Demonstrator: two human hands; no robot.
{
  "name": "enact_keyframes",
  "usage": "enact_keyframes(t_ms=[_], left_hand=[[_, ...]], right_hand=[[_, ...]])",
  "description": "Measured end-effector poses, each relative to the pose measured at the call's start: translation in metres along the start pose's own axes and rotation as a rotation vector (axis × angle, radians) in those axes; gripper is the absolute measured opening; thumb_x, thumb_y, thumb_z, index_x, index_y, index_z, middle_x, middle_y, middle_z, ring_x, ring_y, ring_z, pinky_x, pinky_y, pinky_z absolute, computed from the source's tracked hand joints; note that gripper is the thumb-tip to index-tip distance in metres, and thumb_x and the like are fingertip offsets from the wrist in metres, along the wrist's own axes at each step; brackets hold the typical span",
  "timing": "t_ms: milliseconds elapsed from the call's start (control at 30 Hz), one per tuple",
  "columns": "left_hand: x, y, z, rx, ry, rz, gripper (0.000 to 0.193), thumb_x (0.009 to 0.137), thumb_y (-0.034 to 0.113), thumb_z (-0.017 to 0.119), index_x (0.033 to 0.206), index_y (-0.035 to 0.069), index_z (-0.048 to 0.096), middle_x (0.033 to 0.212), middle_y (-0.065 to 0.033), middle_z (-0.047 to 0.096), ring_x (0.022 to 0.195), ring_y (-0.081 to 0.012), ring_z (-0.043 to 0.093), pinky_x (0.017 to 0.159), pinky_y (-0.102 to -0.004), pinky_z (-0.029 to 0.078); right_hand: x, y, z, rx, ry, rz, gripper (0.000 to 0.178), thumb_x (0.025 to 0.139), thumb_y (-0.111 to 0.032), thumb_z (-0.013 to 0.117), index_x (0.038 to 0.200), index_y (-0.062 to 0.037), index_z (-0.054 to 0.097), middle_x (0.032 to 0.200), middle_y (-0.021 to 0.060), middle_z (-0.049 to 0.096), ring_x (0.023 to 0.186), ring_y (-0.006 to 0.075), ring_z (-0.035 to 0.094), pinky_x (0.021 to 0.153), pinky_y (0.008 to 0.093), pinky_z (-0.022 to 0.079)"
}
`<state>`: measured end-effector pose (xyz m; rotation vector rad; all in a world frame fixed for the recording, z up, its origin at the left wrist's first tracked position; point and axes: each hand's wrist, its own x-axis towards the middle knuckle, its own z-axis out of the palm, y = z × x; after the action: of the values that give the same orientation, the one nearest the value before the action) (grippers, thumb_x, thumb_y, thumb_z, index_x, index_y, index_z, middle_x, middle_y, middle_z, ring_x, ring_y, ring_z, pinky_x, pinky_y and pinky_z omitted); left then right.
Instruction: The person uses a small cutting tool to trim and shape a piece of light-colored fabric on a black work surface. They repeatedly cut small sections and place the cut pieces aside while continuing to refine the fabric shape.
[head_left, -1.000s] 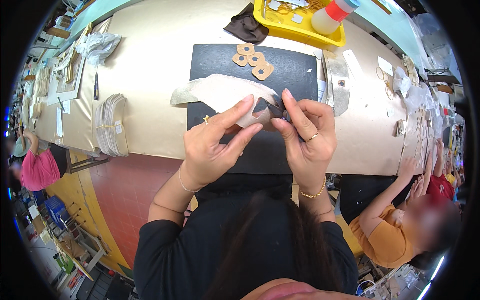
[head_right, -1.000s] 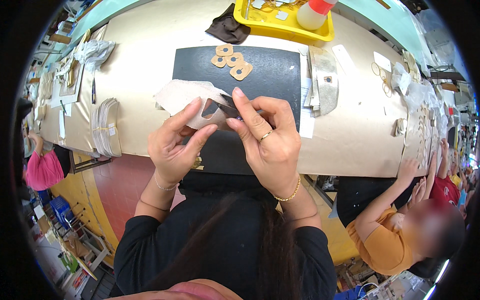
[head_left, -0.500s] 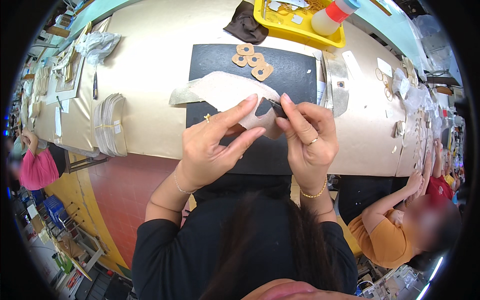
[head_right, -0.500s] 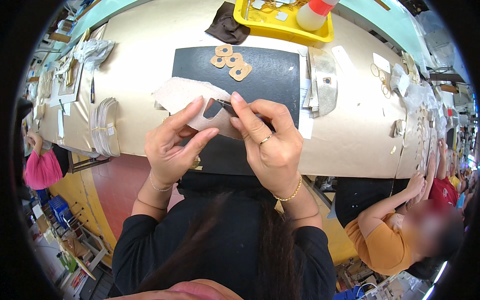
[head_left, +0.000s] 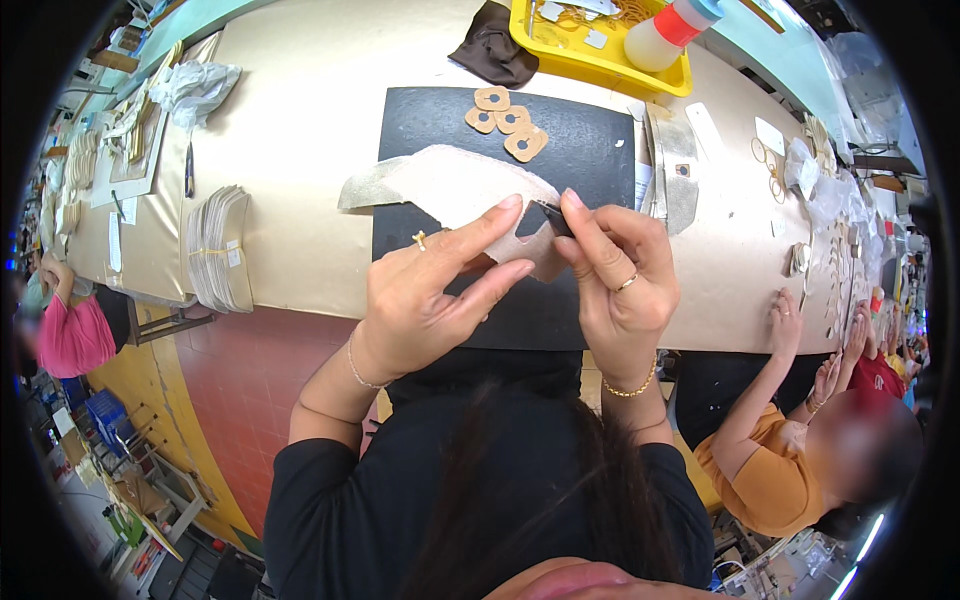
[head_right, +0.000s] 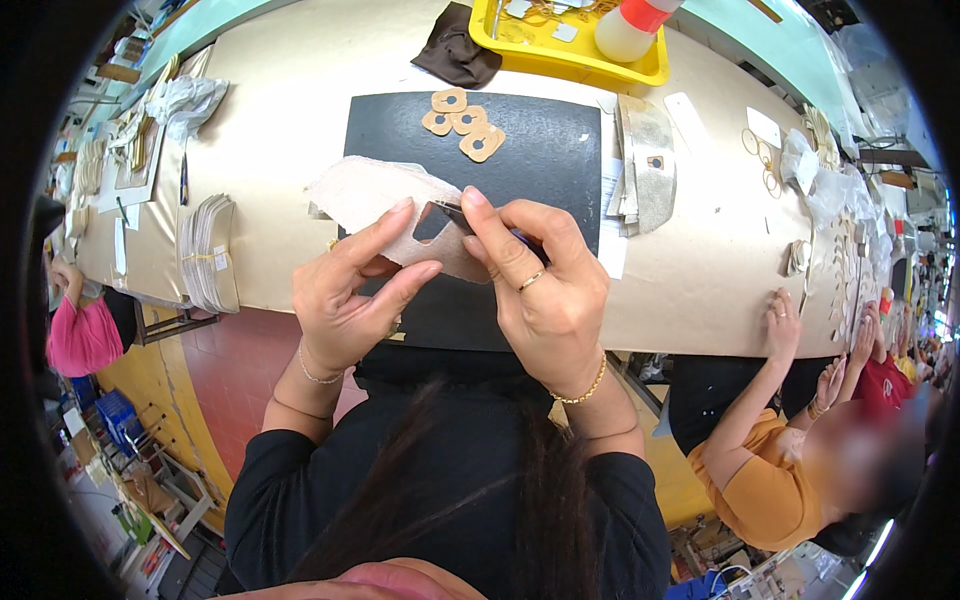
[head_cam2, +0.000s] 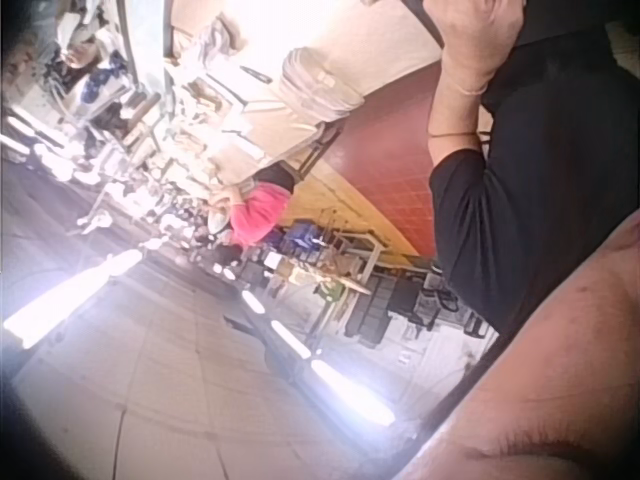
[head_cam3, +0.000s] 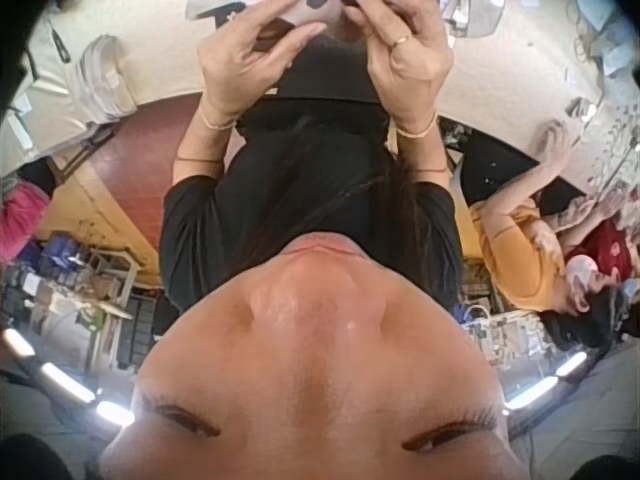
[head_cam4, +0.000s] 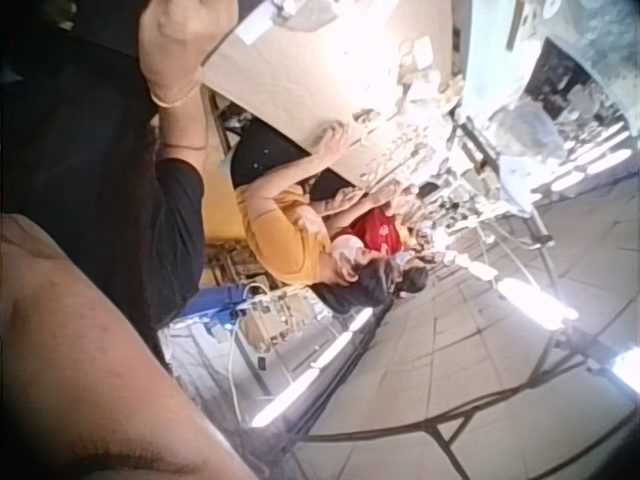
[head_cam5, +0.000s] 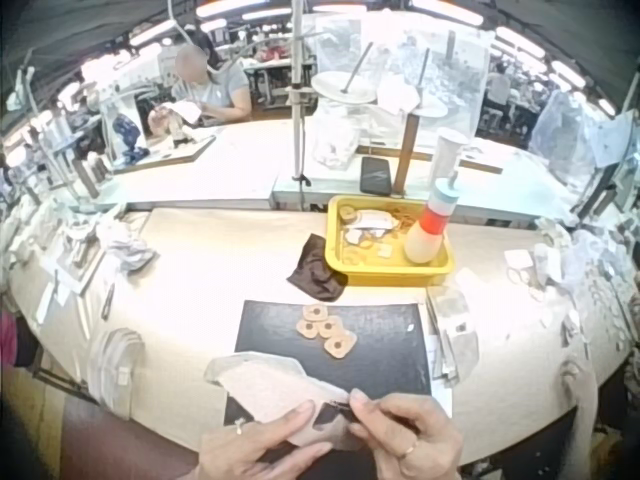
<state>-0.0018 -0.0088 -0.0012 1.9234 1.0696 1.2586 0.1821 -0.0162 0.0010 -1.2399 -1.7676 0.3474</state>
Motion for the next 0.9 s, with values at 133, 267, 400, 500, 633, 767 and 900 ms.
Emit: enact_keyframes(t_ms=[133, 267, 400, 500, 633, 767, 900], left_hand=[[0.000, 0.000, -0.001, -0.030, -0.016, -0.019, 0.050, 0.077, -0.002, 0.080, 0.124, -0.002, 0.063, 0.117, -0.0175, 0.070, 0.091, -0.0228, 0.074, 0.075, -0.0290, 0.062], [-0.001, 0.000, -0.004, -0.071, -0.037, -0.055, 0.050, 0.078, -0.004, 0.079, 0.125, -0.001, 0.063, 0.119, -0.0170, 0.069, 0.095, -0.0223, 0.073, 0.078, -0.0292, 0.062], [0.000, -0.002, -0.007, -0.142, -0.060, -0.052, 0.052, 0.076, -0.008, 0.080, 0.125, -0.006, 0.062, 0.120, -0.0197, 0.068, 0.090, -0.0177, 0.072, 0.074, -0.0260, 0.060], [0.000, -0.003, -0.008, -0.167, -0.078, -0.060, 0.053, 0.075, -0.009, 0.080, 0.125, -0.005, 0.062, 0.121, -0.0202, 0.067, 0.093, -0.0188, 0.071, 0.076, -0.0264, 0.060], [0.002, -0.003, -0.011, -0.207, -0.112, -0.072, 0.051, 0.076, -0.010, 0.079, 0.124, -0.005, 0.063, 0.121, -0.0201, 0.067, 0.095, -0.0199, 0.071, 0.077, -0.0269, 0.061], [0.004, -0.003, -0.016, -0.358, -0.158, -0.219, 0.048, 0.080, -0.004, 0.077, 0.126, 0.002, 0.065, 0.122, -0.0140, 0.068, 0.093, -0.0168, 0.072, 0.078, -0.0269, 0.060], [0.005, -0.002, -0.022, -0.428, -0.205, -0.279, 0.046, 0.081, -0.003, 0.076, 0.126, 0.003, 0.065, 0.120, -0.0135, 0.069, 0.087, -0.0135, 0.071, 0.078, -0.0250, 0.059]], right_hand=[[0.001, -0.001, -0.002, 0.009, -0.002, 0.015, 0.043, 0.078, 0.006, 0.077, 0.118, -0.0077, 0.073, 0.096, 0.0037, 0.057, 0.078, 0.0118, 0.057, 0.067, 0.0246, 0.049], [0.003, -0.002, -0.003, 0.018, -0.017, 0.014, 0.043, 0.077, 0.006, 0.077, 0.118, -0.0075, 0.073, 0.096, 0.0040, 0.057, 0.079, 0.0123, 0.057, 0.068, 0.0250, 0.049], [0.004, -0.003, -0.005, 0.010, -0.038, -0.007, 0.043, 0.077, 0.004, 0.078, 0.118, -0.0077, 0.073, 0.096, 0.0041, 0.057, 0.079, 0.0128, 0.058, 0.068, 0.0253, 0.050], [0.005, -0.003, -0.007, 0.022, -0.053, 0.012, 0.044, 0.075, 0.005, 0.078, 0.118, -0.0080, 0.073, 0.096, 0.0042, 0.057, 0.079, 0.0134, 0.058, 0.069, 0.0257, 0.050], [0.007, -0.003, -0.013, 0.045, -0.097, 0.037, 0.046, 0.074, 0.005, 0.078, 0.117, -0.0085, 0.074, 0.095, 0.0044, 0.057, 0.079, 0.0141, 0.058, 0.069, 0.0262, 0.050], [0.010, -0.003, -0.021, 0.069, -0.155, 0.059, 0.046, 0.073, 0.005, 0.079, 0.117, -0.0085, 0.074, 0.095, 0.0040, 0.057, 0.080, 0.0143, 0.057, 0.068, 0.0261, 0.050], [0.014, -0.004, -0.026, 0.050, -0.215, 0.046, 0.046, 0.072, 0.005, 0.079, 0.116, -0.0088, 0.074, 0.094, 0.0035, 0.057, 0.078, 0.0141, 0.057, 0.066, 0.0262, 0.049]])
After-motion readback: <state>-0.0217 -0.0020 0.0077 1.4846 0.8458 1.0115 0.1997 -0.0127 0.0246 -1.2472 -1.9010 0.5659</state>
